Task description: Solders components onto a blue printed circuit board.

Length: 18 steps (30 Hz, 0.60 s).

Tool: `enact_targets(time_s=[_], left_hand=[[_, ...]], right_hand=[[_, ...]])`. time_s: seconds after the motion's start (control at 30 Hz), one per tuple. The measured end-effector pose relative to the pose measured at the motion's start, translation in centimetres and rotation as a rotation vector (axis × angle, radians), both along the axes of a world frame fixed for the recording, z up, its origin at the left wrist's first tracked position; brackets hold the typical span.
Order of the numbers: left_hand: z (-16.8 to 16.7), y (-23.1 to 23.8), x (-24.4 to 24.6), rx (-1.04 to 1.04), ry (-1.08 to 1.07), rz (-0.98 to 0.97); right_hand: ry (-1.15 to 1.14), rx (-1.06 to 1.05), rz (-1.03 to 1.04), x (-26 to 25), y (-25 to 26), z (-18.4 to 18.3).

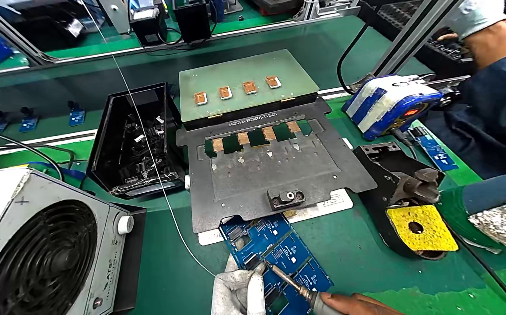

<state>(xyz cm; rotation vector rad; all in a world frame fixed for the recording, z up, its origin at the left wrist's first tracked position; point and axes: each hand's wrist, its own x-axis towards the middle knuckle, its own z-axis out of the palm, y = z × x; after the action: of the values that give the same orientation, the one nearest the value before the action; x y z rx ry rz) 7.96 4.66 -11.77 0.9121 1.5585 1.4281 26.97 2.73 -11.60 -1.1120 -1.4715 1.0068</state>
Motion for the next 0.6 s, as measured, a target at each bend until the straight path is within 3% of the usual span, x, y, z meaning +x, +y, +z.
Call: enact_targets(time_s=[0.47, 0.6], left_hand=[[0.66, 0.15, 0.38, -0.023, -0.018, 0.025], [0.48, 0.16, 0.41, -0.038, 0.038, 0.031]], right_hand=[[0.116, -0.053, 0.026, 0.30, 0.40, 0.18], [0.247, -0.068, 0.014, -0.14, 0.16, 0.26]])
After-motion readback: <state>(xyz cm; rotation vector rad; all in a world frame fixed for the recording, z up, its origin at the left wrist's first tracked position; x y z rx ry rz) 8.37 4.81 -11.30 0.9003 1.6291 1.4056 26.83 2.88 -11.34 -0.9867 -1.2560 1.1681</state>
